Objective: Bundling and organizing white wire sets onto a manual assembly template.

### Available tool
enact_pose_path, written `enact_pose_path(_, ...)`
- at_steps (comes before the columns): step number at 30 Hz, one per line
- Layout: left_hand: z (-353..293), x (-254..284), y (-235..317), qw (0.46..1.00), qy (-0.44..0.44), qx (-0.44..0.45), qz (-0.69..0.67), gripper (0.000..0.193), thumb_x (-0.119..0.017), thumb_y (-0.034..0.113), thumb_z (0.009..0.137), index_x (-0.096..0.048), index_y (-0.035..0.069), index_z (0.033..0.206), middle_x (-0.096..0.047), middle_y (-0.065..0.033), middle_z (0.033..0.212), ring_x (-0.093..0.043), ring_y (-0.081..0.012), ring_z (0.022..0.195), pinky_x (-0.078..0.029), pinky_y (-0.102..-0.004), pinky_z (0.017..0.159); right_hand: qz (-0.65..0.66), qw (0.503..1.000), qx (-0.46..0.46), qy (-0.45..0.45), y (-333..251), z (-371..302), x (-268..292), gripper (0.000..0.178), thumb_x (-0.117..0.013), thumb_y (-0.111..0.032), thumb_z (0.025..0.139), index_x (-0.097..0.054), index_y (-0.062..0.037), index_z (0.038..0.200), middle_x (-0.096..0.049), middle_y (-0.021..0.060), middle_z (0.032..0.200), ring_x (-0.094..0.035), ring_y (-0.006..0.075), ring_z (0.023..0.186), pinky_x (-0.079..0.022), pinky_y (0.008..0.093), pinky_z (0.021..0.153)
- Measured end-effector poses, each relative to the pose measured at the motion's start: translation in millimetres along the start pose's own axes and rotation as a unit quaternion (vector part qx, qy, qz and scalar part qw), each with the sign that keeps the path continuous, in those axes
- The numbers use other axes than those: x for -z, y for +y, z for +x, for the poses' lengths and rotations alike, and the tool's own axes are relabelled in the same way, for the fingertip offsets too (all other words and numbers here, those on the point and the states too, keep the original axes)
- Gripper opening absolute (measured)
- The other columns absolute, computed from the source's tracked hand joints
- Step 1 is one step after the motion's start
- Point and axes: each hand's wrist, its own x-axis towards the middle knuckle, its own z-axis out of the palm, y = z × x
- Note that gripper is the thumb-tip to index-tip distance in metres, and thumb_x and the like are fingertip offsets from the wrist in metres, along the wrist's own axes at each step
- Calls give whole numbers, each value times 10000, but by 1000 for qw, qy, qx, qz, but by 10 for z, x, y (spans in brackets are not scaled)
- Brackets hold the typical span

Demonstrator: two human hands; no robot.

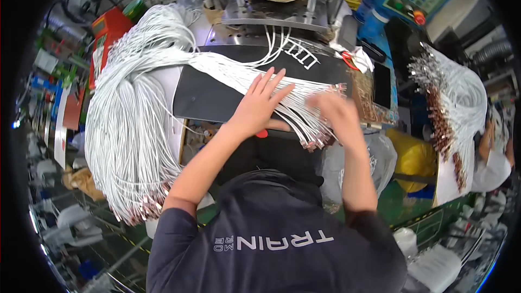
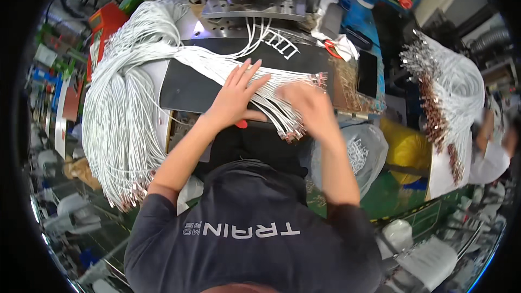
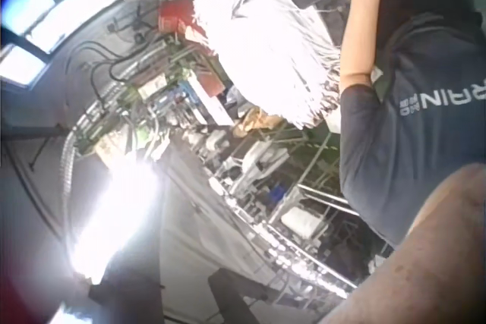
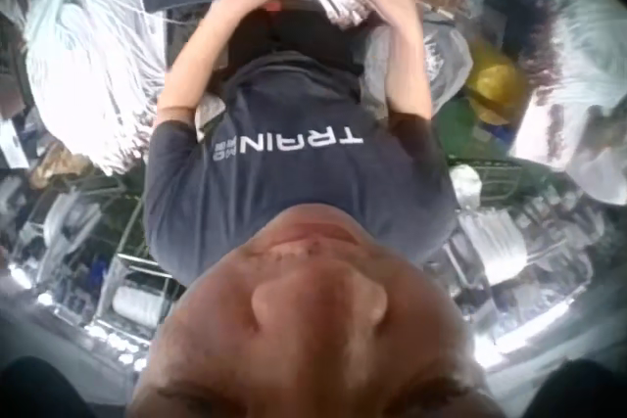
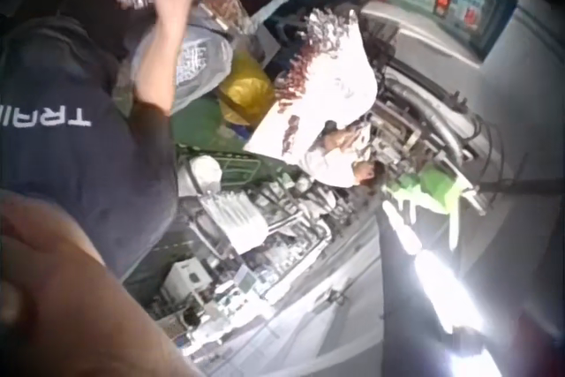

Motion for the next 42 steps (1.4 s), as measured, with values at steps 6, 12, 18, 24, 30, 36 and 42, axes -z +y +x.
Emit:
enact_pose_path(6,521,-436,-307,980,-183,37,-72,922,-791,585,706,-517,60,1413,-557,-171,1392,-513,-327,1311,-371,-452,1130,-410,886,189,102,719,1349,94,267,-654,-303,941,-760,-63,990,-683,167,1189,-666,319,969,-523,386,865)
enact_pose_path(12,483,315,-1094,969,-218,14,-113,759,-818,373,786,-523,24,1392,-597,-168,1350,-547,-351,1272,-411,-431,1098,155,829,-33,537,1082,-304,1012,263,-520,-159,1002,-721,-1,938,-707,114,878,-652,176,696,-541,313,634)
enact_pose_path(18,329,476,-2181,935,-291,153,-134,457,-749,233,872,-636,9,1254,-716,-137,1010,-670,-307,904,-508,-386,835,-445,708,-355,418,2620,-2750,546,352,-591,-285,1001,-683,47,929,-635,160,807,-631,247,749,-510,391,735)
enact_pose_path(24,731,792,-1859,880,-212,307,-295,347,-731,257,903,-678,29,1159,-707,-88,944,-651,-187,848,-505,-332,790,-166,782,-185,572,1639,-1751,449,296,-511,-215,1054,-674,25,995,-658,56,884,-588,121,788,-480,276,732)
enact_pose_path(30,910,295,-647,920,-326,47,-210,289,-702,296,920,-703,54,1078,-706,-110,854,-661,-219,793,-509,-379,757,-328,931,128,97,-215,588,93,658,-814,-254,721,-607,-51,1312,-546,178,1402,-559,342,1260,-468,435,1037)
enact_pose_path(36,958,606,-1160,881,-257,212,-335,270,-662,253,963,-697,1,1055,-698,-80,869,-635,-164,812,-500,-328,758,-508,860,-7,-49,-545,1145,382,609,-768,-291,818,-585,-107,1369,-586,170,1389,-589,344,1236,-453,471,1060)
enact_pose_path(42,612,468,-1541,907,-273,175,-269,307,-641,313,978,-709,14,998,-711,-138,876,-667,-263,827,-502,-346,782,-464,871,149,-68,159,1181,214,327,-666,-276,926,-695,-91,1194,-729,121,1071,-705,332,975,-540,433,884)
